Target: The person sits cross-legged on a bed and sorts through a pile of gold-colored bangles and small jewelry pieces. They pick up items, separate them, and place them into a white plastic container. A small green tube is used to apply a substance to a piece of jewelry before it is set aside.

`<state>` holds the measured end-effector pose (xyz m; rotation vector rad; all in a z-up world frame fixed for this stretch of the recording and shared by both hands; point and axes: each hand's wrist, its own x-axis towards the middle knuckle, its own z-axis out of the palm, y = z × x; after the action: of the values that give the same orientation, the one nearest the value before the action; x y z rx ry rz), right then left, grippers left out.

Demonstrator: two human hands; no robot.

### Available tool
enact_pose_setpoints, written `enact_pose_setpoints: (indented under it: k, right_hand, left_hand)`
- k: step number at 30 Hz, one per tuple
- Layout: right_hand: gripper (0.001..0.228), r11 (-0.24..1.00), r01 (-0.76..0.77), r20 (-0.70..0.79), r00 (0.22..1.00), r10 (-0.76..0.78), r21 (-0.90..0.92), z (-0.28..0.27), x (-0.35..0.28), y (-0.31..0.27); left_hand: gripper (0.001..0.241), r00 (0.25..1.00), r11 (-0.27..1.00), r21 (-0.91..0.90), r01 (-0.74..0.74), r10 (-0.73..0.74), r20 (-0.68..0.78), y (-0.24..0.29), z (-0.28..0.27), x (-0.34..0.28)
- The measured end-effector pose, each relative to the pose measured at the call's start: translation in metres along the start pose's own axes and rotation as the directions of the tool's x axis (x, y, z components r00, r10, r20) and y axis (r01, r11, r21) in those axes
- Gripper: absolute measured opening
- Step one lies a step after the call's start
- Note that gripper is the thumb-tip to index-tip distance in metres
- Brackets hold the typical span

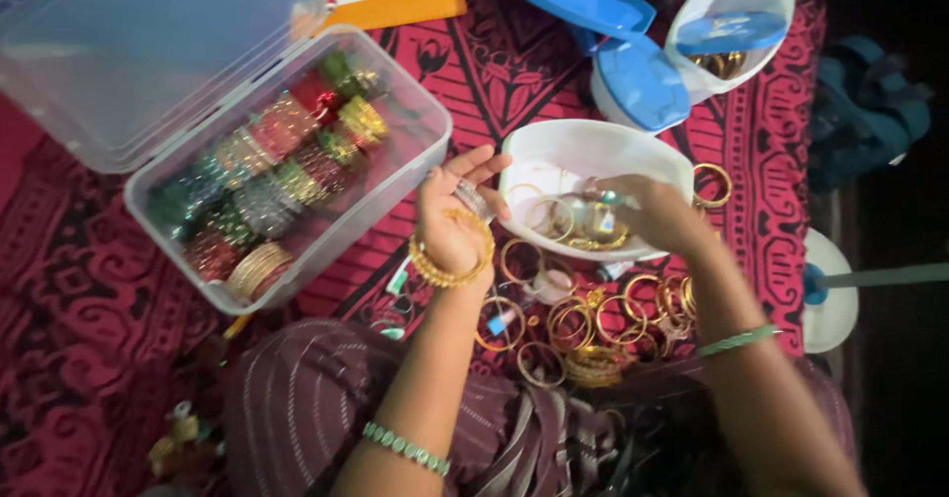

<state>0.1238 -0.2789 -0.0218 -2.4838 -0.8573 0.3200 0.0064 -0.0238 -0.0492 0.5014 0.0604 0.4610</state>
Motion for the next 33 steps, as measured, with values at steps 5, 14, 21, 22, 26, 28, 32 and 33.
enact_pose_setpoints:
  k: [5,14,21,22,26,28,32,33]
  right_hand:
    - [0.044,0.931,0.226,-0.149,0.949,-0.276,-0.288,0.045,0.012,-0.016]
    - [0.022,0.968,-0.197,-0.031,0.978,0.204,0.159,0.043,0.020,-0.009]
    - [0.032,0.859,-0.098,-0.019,0.992,0.125,0.502,0.049,0.019,0.012]
    - [0.033,0.858,-0.068,-0.037,0.994,0.100,0.509,0.046,0.021,0.010]
    - [0.036,0.681,0.062,-0.026,0.998,-0.063,0.730,0.010,0.018,-0.011]
    - [0.022,0.747,-0.028,0.081,0.996,-0.035,0.664,-0.018,-0.006,-0.025]
    - [0.041,0.913,-0.320,0.508,0.847,0.156,0.254,-0.039,-0.055,-0.058]
    - [0.038,0.921,-0.330,0.548,0.819,0.170,0.208,-0.028,-0.066,-0.066]
  left_hand:
    - [0.066,0.997,0.996,0.048,0.074,-0.073,-0.016,0.005,0.012,-0.002]
    - [0.064,0.993,0.993,0.031,0.110,-0.108,-0.056,0.011,0.019,-0.003]
    - [0.065,0.991,0.990,0.038,0.137,-0.136,-0.015,0.011,0.021,-0.004]
    - [0.065,0.991,0.990,0.045,0.136,-0.136,0.005,0.010,0.023,-0.004]
    - [0.065,0.989,0.986,0.098,0.133,-0.139,0.054,0.004,0.024,-0.002]
    - [0.064,0.988,0.989,0.072,0.132,-0.137,0.074,0.002,0.018,-0.002]
    - [0.066,0.995,0.997,0.056,0.058,-0.063,0.078,0.001,0.011,0.001]
    - [0.066,0.994,0.997,0.039,0.066,-0.069,0.079,0.001,0.012,0.002]
